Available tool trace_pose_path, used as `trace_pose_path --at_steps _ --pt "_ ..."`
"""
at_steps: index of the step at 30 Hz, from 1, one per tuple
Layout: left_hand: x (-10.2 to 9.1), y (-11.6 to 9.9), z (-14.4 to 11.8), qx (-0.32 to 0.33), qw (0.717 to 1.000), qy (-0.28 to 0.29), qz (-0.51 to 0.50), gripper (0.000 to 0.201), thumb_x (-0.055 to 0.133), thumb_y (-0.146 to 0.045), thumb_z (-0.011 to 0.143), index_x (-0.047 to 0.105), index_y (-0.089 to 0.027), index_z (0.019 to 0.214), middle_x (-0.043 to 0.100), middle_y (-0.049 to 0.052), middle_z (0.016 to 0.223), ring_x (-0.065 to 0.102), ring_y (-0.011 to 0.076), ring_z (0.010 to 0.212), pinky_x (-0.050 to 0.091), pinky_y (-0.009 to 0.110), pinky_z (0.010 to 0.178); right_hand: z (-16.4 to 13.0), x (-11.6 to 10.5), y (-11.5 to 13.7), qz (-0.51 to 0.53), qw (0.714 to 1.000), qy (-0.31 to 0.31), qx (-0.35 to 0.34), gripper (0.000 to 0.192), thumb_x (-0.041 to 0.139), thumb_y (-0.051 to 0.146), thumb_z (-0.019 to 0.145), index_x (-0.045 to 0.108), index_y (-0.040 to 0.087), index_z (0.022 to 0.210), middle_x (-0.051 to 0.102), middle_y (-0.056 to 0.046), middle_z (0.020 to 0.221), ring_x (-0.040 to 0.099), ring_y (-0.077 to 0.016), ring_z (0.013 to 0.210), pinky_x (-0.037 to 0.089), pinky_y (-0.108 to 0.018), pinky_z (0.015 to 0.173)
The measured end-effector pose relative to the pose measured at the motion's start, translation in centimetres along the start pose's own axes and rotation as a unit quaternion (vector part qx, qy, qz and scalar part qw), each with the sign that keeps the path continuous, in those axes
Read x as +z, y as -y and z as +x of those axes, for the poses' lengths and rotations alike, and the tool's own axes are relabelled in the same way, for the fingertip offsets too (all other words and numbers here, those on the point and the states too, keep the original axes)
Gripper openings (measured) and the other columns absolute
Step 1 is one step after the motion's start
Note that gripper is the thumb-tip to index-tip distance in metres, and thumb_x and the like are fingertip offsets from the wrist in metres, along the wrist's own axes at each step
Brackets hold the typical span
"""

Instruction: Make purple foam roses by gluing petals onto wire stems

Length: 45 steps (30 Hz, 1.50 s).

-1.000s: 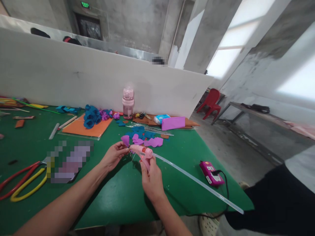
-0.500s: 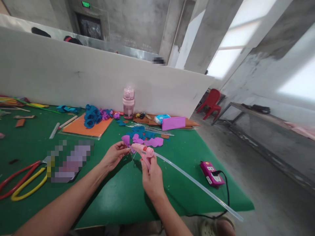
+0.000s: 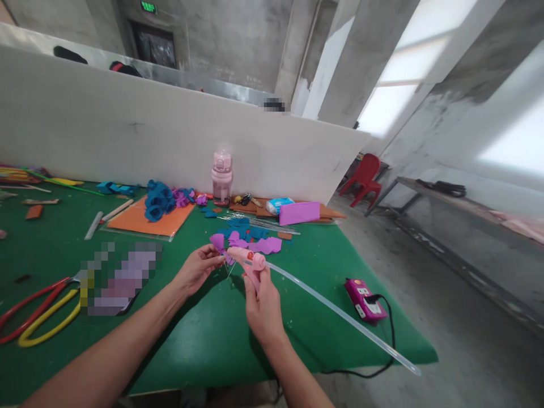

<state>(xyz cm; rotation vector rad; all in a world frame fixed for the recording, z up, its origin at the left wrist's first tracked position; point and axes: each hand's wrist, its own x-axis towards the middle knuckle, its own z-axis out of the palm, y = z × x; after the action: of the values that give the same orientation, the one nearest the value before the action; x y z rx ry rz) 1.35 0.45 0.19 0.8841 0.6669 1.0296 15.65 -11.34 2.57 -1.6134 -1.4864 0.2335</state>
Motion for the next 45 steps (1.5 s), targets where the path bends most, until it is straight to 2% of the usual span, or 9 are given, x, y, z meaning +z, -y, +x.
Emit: trace_pose_path --at_steps 9,15,20,26,34,38,41,43,45 --pt "-0.1 0.1 0.1 0.003 1.0 0.001 0.004 0.025 0.078 -0.017 0.055 0.059 -0.014 0.071 0.061 -0.001 0.065 0.055 0.0087 0.059 0.04 0.021 0.058 -0.3 -0.5 -0.2 0.017 1.0 0.006 0.019 0.038 0.04 0.031 0.087 0.045 0.014 0.121 0.067 -0.01 0.088 0.065 -0.021 0.072 0.05 -0.028 0.06" --pt "-0.1 0.1 0.0 0.0 1.0 0.001 -0.003 0.025 0.078 -0.017 0.054 0.058 -0.014 0.069 0.06 -0.002 0.063 0.055 0.008 0.058 0.04 0.021 0.057 0.0 0.0 -0.3 0.028 0.999 0.016 0.031 0.037 0.04 0.031 0.088 0.045 0.014 0.12 0.067 -0.01 0.089 0.065 -0.0204 0.071 0.049 -0.028 0.059" --pt "-0.2 0.1 0.1 0.006 1.0 0.007 0.0 0.025 0.078 -0.017 0.056 0.06 -0.014 0.074 0.062 -0.001 0.067 0.055 0.0078 0.06 0.04 0.02 0.058 -0.2 0.2 -0.1 0.028 0.999 0.012 0.024 0.034 0.04 0.031 0.088 0.048 0.015 0.116 0.067 -0.009 0.088 0.064 -0.02 0.07 0.049 -0.027 0.058" --pt "-0.1 0.1 0.1 0.003 1.0 0.001 0.0 0.025 0.078 -0.017 0.054 0.059 -0.014 0.07 0.061 -0.001 0.064 0.055 0.0083 0.059 0.04 0.021 0.057 -0.3 0.1 -0.1 0.032 0.999 0.009 0.015 0.035 0.041 0.031 0.087 0.047 0.014 0.118 0.067 -0.01 0.089 0.064 -0.0198 0.07 0.05 -0.027 0.058" --pt "-0.2 0.1 0.2 0.011 1.0 0.003 -0.005 0.025 0.078 -0.016 0.055 0.06 -0.014 0.072 0.062 0.0 0.066 0.056 0.0093 0.059 0.041 0.021 0.057 -0.5 -0.1 0.1 0.106 0.992 0.038 0.049 0.035 0.043 0.033 0.086 0.047 0.016 0.116 0.066 -0.008 0.085 0.059 -0.0154 0.056 0.046 -0.024 0.049" --pt "-0.3 0.1 0.2 0.006 1.0 -0.003 -0.001 0.026 0.077 -0.018 0.056 0.061 -0.014 0.076 0.061 0.0 0.067 0.056 0.0089 0.06 0.041 0.022 0.06 0.3 -1.1 -0.8 0.215 0.969 0.037 0.12 0.035 0.047 0.037 0.085 0.046 0.018 0.113 0.066 -0.005 0.086 0.05 -0.0083 0.046 0.041 -0.02 0.043" --pt "-0.2 -0.1 0.2 0.01 1.0 -0.009 -0.005 0.026 0.078 -0.019 0.056 0.06 -0.014 0.075 0.06 -0.002 0.065 0.055 0.0085 0.061 0.041 0.022 0.06 1.8 -2.3 -3.0 0.309 0.931 -0.009 0.192 0.036 0.057 0.04 0.077 0.05 0.018 0.104 0.066 -0.003 0.087 0.044 -0.0044 0.042 0.037 -0.018 0.038" --pt "-0.1 -0.3 0.2 0.017 1.0 -0.011 -0.009 0.025 0.078 -0.019 0.056 0.06 -0.014 0.074 0.059 -0.002 0.065 0.055 0.0083 0.06 0.041 0.022 0.06 2.9 -3.1 -5.0 0.342 0.907 -0.024 0.247 0.036 0.065 0.037 0.069 0.053 0.016 0.095 0.065 -0.001 0.076 0.043 -0.0043 0.04 0.037 -0.017 0.037" --pt "0.0 -0.5 0.1 0.025 1.0 -0.01 -0.011 0.025 0.078 -0.019 0.056 0.06 -0.015 0.073 0.058 -0.003 0.065 0.054 0.008 0.06 0.041 0.021 0.06 3.6 -3.9 -7.1 0.354 0.886 0.007 0.299 0.031 0.069 0.033 0.065 0.057 0.014 0.086 0.062 0.0 0.062 0.045 -0.0057 0.04 0.037 -0.018 0.036"
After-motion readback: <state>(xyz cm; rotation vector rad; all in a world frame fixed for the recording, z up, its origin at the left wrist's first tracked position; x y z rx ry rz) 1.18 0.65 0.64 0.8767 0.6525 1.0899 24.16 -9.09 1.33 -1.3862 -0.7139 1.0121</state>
